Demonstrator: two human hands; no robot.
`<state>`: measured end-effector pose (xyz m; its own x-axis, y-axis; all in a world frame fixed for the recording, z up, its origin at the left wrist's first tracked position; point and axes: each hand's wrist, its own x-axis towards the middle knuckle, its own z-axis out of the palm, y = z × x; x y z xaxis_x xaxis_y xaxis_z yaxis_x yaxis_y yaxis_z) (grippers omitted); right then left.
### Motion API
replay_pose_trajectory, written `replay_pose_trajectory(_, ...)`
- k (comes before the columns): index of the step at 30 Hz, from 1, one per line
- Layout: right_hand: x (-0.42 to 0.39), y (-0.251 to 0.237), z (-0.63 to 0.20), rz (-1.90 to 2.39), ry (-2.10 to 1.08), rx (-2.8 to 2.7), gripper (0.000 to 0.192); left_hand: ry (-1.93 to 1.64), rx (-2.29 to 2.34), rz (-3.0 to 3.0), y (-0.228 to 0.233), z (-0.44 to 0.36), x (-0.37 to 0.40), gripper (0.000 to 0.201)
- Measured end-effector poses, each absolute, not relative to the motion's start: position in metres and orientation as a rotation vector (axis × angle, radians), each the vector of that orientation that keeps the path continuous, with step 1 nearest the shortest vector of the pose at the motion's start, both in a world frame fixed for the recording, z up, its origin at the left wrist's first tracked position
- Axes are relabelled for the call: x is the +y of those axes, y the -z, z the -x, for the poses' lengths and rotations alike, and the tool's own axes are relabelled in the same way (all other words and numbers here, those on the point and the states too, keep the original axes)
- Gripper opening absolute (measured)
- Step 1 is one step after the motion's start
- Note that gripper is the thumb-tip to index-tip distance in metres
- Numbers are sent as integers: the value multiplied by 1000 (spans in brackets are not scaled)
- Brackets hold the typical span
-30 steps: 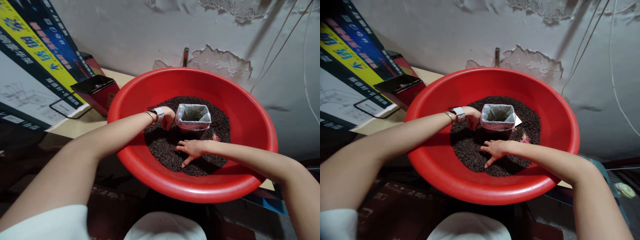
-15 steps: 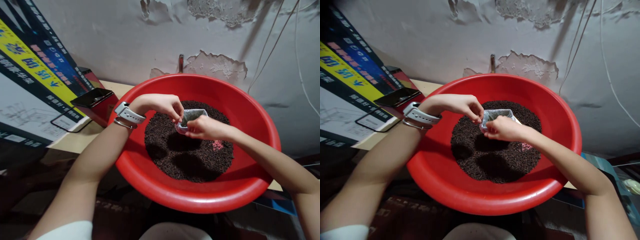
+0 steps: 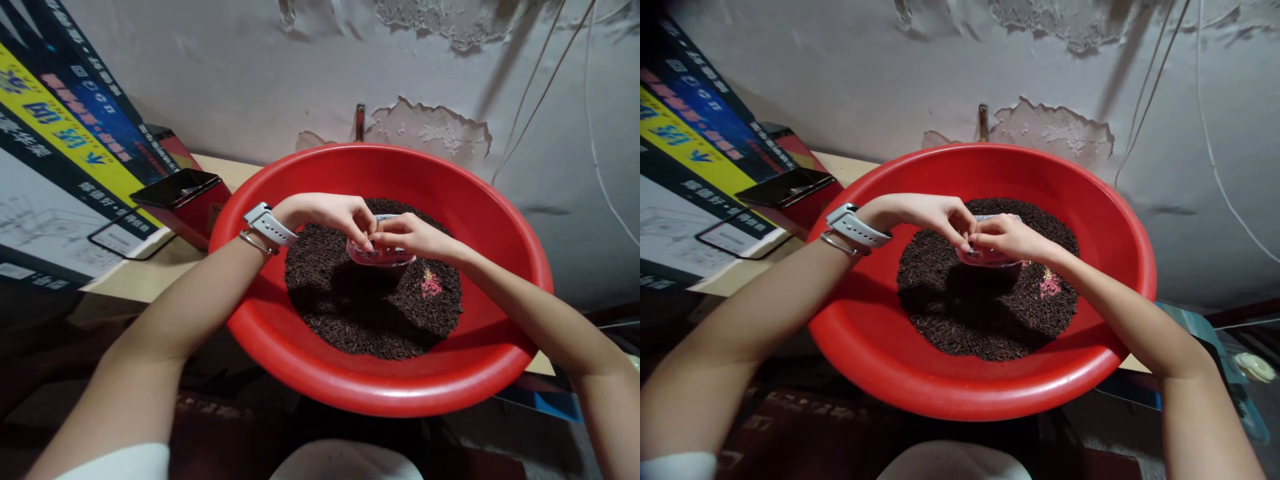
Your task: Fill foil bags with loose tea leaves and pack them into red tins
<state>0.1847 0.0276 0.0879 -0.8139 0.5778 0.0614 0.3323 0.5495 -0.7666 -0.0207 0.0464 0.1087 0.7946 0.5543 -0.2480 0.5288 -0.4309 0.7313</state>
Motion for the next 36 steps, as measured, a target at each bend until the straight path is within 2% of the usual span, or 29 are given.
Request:
replay_pose_trajectory(5,38,-90,-188,762,-1289,-2233,24,-188,885,-2144,-112,21,43,36)
replay_pose_trajectory(16,46,-89,-193,772,-1326,-2178,16,-279,954,-2115,-113,25,46,40)
replay_pose_trajectory(28,51,-88,-197,605,-1423,-2168,15,-302,939,-2146,-117,20,40,34)
replay_pose_trajectory(36,52,-83,-197,589,-1480,-2104,20,-283,947,-2181,-114,22,43,38)
